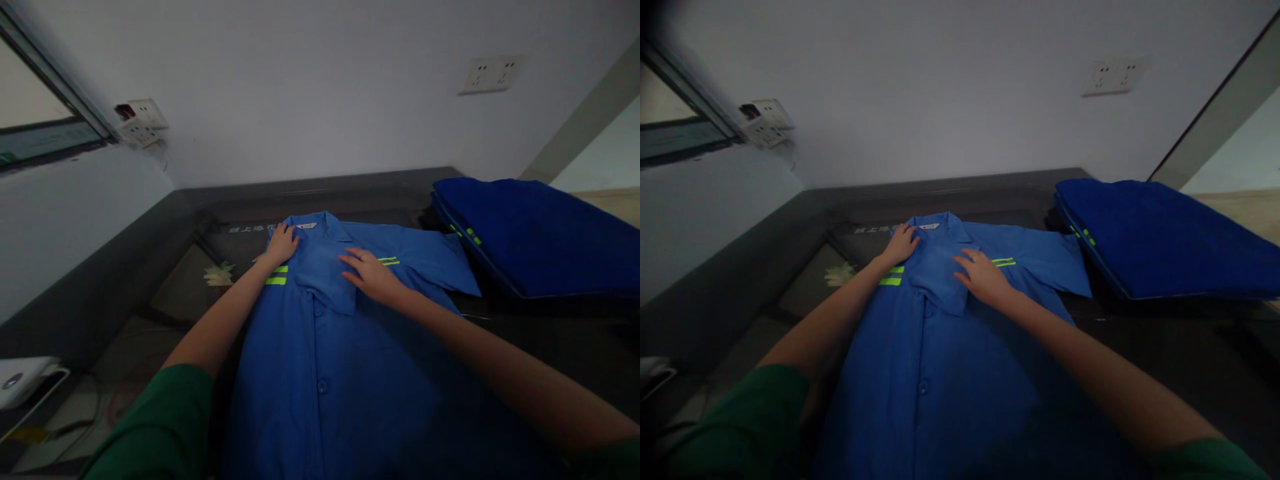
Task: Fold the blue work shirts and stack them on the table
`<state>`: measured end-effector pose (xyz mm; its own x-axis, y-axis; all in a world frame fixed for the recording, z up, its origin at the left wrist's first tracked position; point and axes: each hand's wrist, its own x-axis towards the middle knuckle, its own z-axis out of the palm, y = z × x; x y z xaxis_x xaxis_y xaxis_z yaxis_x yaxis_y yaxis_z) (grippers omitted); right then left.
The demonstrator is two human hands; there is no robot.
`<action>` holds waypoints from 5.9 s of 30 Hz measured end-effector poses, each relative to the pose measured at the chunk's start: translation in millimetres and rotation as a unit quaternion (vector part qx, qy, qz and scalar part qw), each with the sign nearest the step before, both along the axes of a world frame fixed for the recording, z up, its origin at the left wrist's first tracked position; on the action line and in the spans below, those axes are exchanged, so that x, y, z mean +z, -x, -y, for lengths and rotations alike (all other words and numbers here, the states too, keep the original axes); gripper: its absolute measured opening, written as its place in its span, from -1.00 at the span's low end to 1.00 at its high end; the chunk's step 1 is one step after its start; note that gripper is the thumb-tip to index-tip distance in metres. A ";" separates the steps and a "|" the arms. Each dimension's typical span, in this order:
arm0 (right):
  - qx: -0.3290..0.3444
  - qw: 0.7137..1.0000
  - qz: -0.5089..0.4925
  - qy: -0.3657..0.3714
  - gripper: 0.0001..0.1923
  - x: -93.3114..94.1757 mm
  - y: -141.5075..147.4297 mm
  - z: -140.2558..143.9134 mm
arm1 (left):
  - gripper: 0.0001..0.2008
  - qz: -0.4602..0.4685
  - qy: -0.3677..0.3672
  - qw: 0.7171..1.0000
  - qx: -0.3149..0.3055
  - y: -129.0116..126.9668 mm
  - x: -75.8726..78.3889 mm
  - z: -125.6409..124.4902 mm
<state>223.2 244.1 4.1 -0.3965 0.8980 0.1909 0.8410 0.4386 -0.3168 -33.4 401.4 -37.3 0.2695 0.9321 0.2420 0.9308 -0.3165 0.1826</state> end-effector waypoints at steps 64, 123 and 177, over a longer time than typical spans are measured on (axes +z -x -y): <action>0.134 0.990 0.015 -0.030 -0.81 -8.1 57.6 53.6 | -0.74 0.080 0.133 0.930 -0.332 14.2 26.7 132.6; 0.223 0.974 0.036 0.030 -0.33 -18.5 39.5 50.8 | -0.27 -0.041 0.056 0.993 0.094 -1.7 -2.0 28.9; -0.305 0.864 -0.325 0.236 -0.57 -49.1 -170.0 342.9 | -0.63 -0.018 0.013 0.968 -0.251 -206.7 53.5 128.3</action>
